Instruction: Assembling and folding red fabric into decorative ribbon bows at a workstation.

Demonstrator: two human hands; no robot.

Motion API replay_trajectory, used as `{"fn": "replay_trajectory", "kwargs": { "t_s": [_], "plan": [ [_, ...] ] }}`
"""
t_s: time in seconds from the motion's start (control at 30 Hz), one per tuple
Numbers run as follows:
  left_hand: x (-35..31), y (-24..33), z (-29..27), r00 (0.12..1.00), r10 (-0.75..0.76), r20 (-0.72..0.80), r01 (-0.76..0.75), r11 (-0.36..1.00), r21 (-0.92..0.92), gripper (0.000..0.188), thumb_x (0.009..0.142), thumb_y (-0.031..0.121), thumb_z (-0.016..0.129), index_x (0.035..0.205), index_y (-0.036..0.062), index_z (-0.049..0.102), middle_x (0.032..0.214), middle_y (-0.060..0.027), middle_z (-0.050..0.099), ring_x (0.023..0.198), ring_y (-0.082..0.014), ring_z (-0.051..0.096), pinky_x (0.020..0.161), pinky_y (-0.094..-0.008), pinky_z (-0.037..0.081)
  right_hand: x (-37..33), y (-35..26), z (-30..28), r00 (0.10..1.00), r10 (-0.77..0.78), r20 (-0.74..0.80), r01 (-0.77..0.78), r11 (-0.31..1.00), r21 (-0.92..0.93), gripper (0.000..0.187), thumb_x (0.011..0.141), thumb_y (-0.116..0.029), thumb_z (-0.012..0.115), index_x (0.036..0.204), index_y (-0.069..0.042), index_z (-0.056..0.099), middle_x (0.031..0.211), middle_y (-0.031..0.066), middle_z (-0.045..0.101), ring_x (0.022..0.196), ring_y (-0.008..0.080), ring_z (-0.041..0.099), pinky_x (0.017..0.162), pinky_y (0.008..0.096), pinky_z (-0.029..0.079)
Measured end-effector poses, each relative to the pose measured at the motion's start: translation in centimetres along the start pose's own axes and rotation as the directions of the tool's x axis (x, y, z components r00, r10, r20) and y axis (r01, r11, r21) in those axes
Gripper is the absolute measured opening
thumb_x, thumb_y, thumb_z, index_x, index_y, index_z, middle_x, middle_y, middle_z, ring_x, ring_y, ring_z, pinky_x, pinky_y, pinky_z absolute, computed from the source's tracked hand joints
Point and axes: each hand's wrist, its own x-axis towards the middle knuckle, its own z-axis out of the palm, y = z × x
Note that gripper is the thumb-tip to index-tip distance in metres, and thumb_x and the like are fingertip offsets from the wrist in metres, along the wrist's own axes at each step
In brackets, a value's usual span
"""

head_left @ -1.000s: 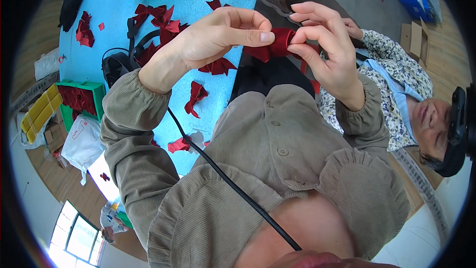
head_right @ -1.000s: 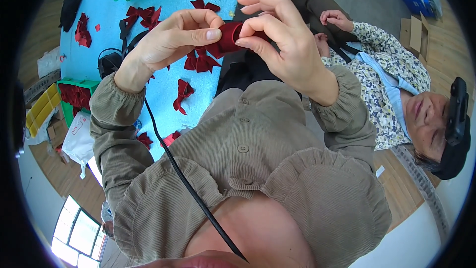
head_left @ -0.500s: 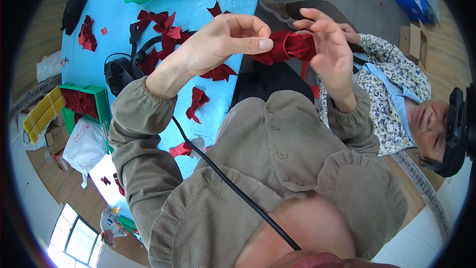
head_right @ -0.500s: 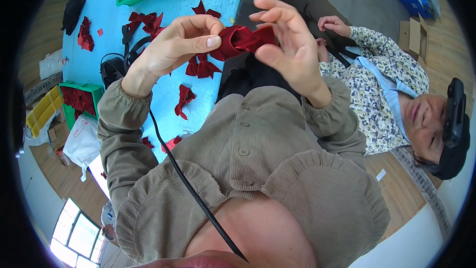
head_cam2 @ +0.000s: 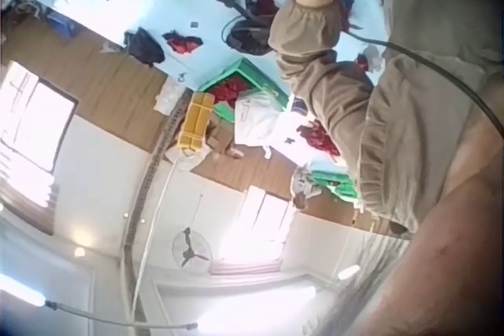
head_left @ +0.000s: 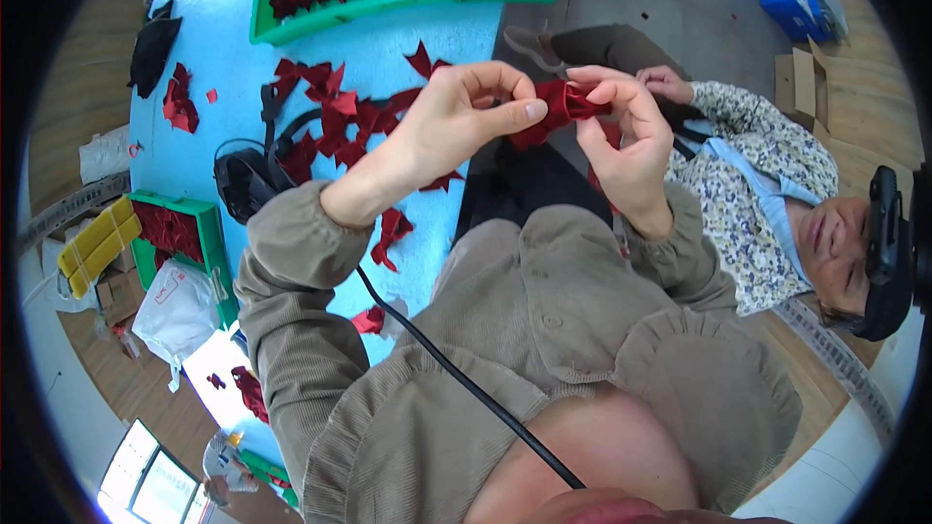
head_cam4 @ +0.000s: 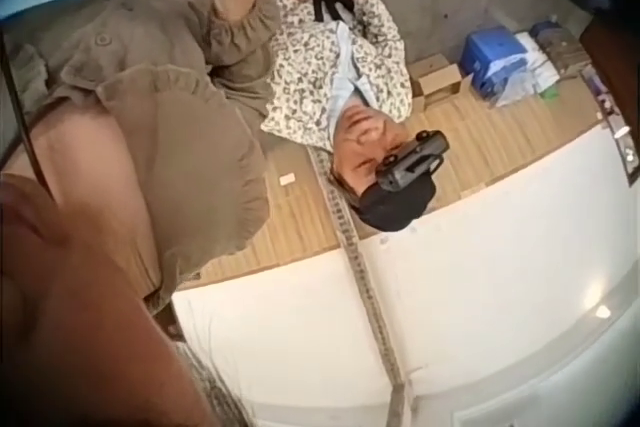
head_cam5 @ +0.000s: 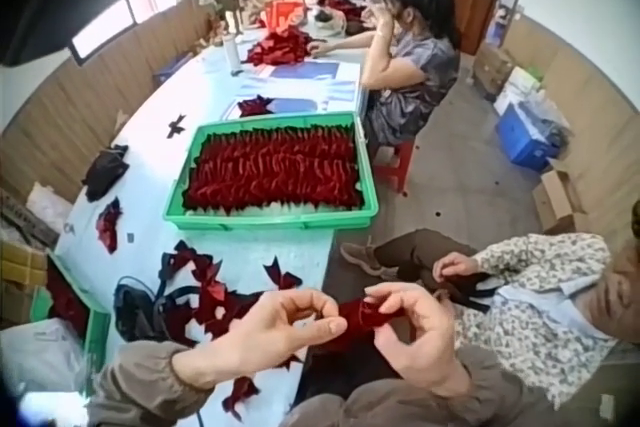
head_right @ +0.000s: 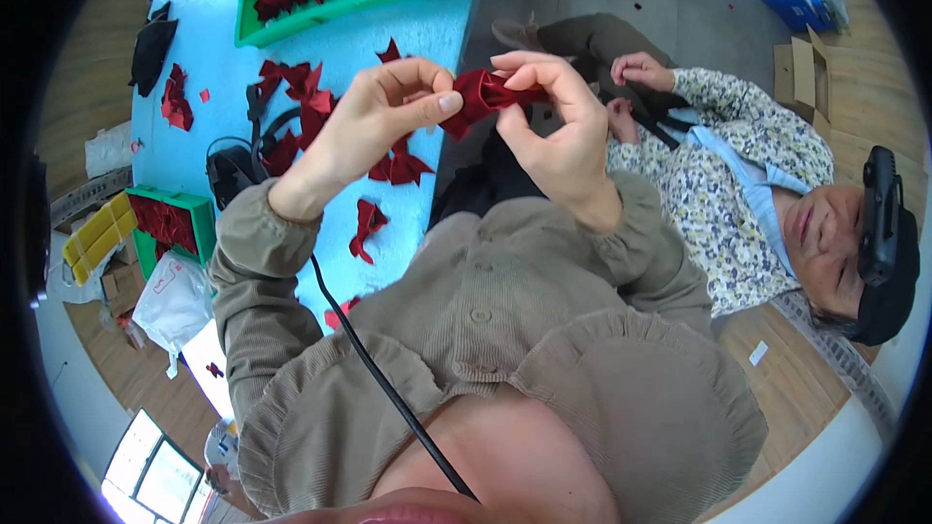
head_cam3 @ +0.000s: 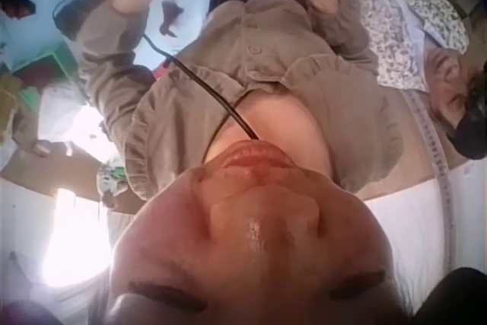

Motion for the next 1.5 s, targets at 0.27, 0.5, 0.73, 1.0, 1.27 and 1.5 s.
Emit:
{"fn": "replay_trajectory", "kwargs": {
  "t_s": [0.27,0.5,0.73,1.0,1.27,1.5],
  "plan": [
    [0.9,3.0,0.3,0.987,0.116,-0.114,-0.092,0.976,0.196,0.015,0.078,0.013,0.063,0.079,-0.0011,0.059,0.073,-0.0017,0.058,0.067,-0.0072,0.052,0.059,-0.023,0.043,2.3,-2.8,-0.7,0.953,-0.27,0.135,0.301,0.815,-0.495,0.027,0.068,0.008,0.054,0.094,0.001,0.058,0.121,0.0196,0.043,0.109,0.0292,0.044,0.089,0.0347,0.038],
    [1.3,2.5,0.0,0.986,0.066,-0.153,-0.053,0.995,0.089,0.017,0.078,0.014,0.064,0.081,-0.0019,0.059,0.074,-0.0015,0.058,0.069,-0.0054,0.051,0.06,-0.0205,0.042,2.3,-2.2,-1.3,0.928,-0.277,-0.251,0.173,0.914,-0.366,0.025,0.068,0.005,0.058,0.092,-0.001,0.06,0.115,0.0166,0.048,0.101,0.0262,0.048,0.087,0.0324,0.038],
    [0.6,1.7,-0.3,0.988,-0.118,-0.1,0.093,0.97,-0.226,0.016,0.08,0.014,0.063,0.086,0.0004,0.058,0.075,0.0003,0.057,0.07,-0.0031,0.05,0.064,-0.017,0.04,2.5,-1.6,-0.3,0.942,-0.282,-0.182,0.208,0.916,-0.344,0.025,0.066,0.003,0.063,0.09,0.0,0.059,0.099,0.0103,0.058,0.085,0.0195,0.056,0.077,0.027,0.043],
    [-0.8,2.7,0.3,0.993,-0.005,-0.116,-0.003,0.998,-0.066,0.015,0.081,0.013,0.062,0.084,-0.0015,0.057,0.075,-0.0005,0.057,0.07,-0.0047,0.049,0.064,-0.0193,0.04,2.1,-1.5,0.9,0.944,-0.23,-0.237,0.147,0.935,-0.324,0.024,0.069,0.004,0.062,0.093,0.001,0.058,0.091,0.0088,0.062,0.072,0.0143,0.059,0.066,0.0223,0.046],
    [-1.2,1.8,0.6,0.965,0.202,-0.168,-0.178,0.972,0.151,0.014,0.079,0.012,0.063,0.081,0.0005,0.056,0.075,-0.0003,0.057,0.068,-0.0042,0.049,0.061,-0.019,0.039,2.1,-2.0,2.9,0.917,0.186,-0.352,-0.047,0.929,0.368,0.021,0.075,0.003,0.056,0.096,0.0,0.058,0.1,0.0109,0.059,0.086,0.0138,0.057,0.074,0.0237,0.045],
    [-1.9,1.9,-0.4,0.986,0.108,-0.126,-0.099,0.992,0.074,0.015,0.079,0.014,0.063,0.081,0.0009,0.056,0.074,0.0003,0.056,0.067,-0.0036,0.048,0.058,-0.0183,0.039,2.5,-1.4,1.9,0.966,-0.143,-0.215,0.174,0.975,0.136,0.023,0.077,0.004,0.054,0.099,0.001,0.058,0.106,0.0145,0.056,0.092,0.0195,0.056,0.08,0.0272,0.044]
  ]
}}
